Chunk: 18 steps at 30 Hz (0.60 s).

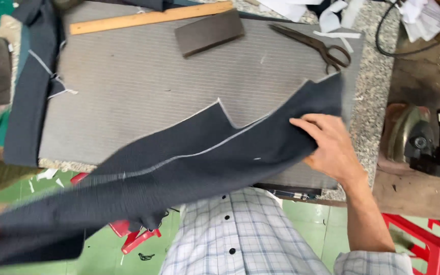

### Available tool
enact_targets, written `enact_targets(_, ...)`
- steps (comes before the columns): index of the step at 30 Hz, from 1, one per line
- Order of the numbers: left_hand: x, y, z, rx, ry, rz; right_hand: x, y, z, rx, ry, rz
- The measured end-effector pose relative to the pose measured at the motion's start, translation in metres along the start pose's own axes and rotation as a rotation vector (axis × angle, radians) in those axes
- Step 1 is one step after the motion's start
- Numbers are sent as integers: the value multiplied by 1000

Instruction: The person irons a dark fabric piece on a worktable, then cuts a small strip from its edge with shears. They place a white strip along the edge, press it with the iron, flip the fabric, and iron the other side. The person folds the fabric and sets it aside, then repeats the process on another fabric piece.

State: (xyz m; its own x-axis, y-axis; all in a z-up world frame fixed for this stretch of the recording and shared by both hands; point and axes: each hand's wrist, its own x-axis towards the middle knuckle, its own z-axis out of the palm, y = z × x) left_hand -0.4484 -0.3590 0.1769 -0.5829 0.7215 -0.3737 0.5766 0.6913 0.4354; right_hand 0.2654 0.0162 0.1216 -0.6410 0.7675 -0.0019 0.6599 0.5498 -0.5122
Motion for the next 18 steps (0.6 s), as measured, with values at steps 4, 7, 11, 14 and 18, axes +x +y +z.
enact_targets(4,28,183,45,-20,-119,91,-18,52,66,19,-194,240)
enact_targets(7,53,212,76,185,-248,31,-26,74,104,10,15,151)
enact_targets(11,65,224,88,191,-313,30,1,66,120,46,188,71)
enact_targets(14,72,222,89,221,-285,23,29,58,131,-19,251,40)
enact_targets(18,74,203,87,210,-231,57,58,63,159,-103,154,67)
